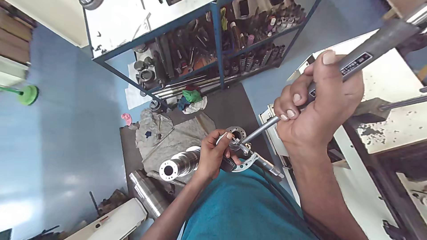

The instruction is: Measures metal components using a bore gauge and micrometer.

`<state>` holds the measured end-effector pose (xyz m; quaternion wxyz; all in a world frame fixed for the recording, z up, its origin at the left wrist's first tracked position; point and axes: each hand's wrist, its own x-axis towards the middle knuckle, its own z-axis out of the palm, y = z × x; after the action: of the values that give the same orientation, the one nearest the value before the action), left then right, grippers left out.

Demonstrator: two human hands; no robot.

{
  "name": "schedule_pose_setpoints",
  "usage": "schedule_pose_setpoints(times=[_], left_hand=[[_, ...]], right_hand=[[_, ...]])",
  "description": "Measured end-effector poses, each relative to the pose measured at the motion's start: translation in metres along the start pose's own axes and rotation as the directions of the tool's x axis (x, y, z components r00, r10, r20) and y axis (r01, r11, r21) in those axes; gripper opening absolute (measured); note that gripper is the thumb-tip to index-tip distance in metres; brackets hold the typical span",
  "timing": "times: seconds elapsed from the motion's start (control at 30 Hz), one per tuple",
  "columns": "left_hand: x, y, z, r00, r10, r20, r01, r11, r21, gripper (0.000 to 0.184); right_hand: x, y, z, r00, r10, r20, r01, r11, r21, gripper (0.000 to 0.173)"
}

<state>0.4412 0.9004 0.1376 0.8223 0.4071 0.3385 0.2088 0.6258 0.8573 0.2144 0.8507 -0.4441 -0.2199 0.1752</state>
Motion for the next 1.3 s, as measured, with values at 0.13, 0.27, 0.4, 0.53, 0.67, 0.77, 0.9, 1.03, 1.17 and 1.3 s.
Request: schedule_pose_setpoints(times=[0.13, 0.27, 0.4, 0.53, 0.67, 0.77, 0.9, 1.03, 1.17, 1.3], left_hand=[[0.001, -0.001, 0.001, 1.0, -0.003, -0.007, 0.003, 1.0, 0.006, 0.015], [0.0, 0.001, 0.002, 0.999, -0.01, -0.04, 0.011, 1.0, 0.025, 0.013], [0.005, 0.002, 0.007, 0.999, 0.036, -0.027, -0.034, 0.998, 0.059, 0.015], [0.006, 0.0, 0.007, 0.999, 0.04, -0.029, -0.038, 0.998, 0.052, 0.015], [0.011, 0.001, 0.008, 0.998, 0.039, -0.051, -0.036, 0.997, 0.064, 0.015], [0.011, 0.002, 0.008, 0.999, 0.029, -0.046, -0.026, 0.998, 0.055, 0.015], [0.013, 0.002, 0.009, 0.999, 0.037, -0.038, -0.035, 0.999, 0.04, 0.015], [0.014, 0.0, 0.009, 0.999, 0.044, -0.031, -0.042, 0.998, 0.042, 0.015], [0.014, 0.0, 0.009, 0.999, 0.045, -0.029, -0.044, 0.998, 0.044, 0.015], [0.015, 0.0, 0.009, 0.998, 0.047, -0.028, -0.045, 0.997, 0.055, 0.016]], right_hand=[[0.0, 0.001, 0.0, 1.0, -0.001, -0.001, 0.002, 1.0, 0.02, 0.018], [-0.002, 0.002, -0.002, 1.0, 0.025, 0.011, -0.025, 1.0, 0.014, 0.016], [-0.002, 0.0, -0.004, 0.998, 0.062, -0.001, -0.062, 0.998, -0.022, 0.017], [0.001, 0.007, -0.004, 0.997, 0.056, -0.048, -0.053, 0.997, 0.046, 0.019], [0.006, 0.006, -0.003, 0.998, 0.041, -0.051, -0.038, 0.997, 0.067, 0.018], [0.006, 0.006, -0.003, 0.998, 0.03, -0.057, -0.026, 0.997, 0.069, 0.017], [0.007, 0.005, -0.004, 0.998, 0.024, -0.053, -0.02, 0.997, 0.068, 0.018], [0.008, 0.005, -0.004, 0.997, 0.034, -0.064, -0.03, 0.998, 0.061, 0.018], [0.009, 0.006, -0.005, 0.997, 0.039, -0.071, -0.034, 0.997, 0.065, 0.017], [0.009, 0.006, -0.006, 0.997, 0.039, -0.074, -0.035, 0.997, 0.065, 0.018]])
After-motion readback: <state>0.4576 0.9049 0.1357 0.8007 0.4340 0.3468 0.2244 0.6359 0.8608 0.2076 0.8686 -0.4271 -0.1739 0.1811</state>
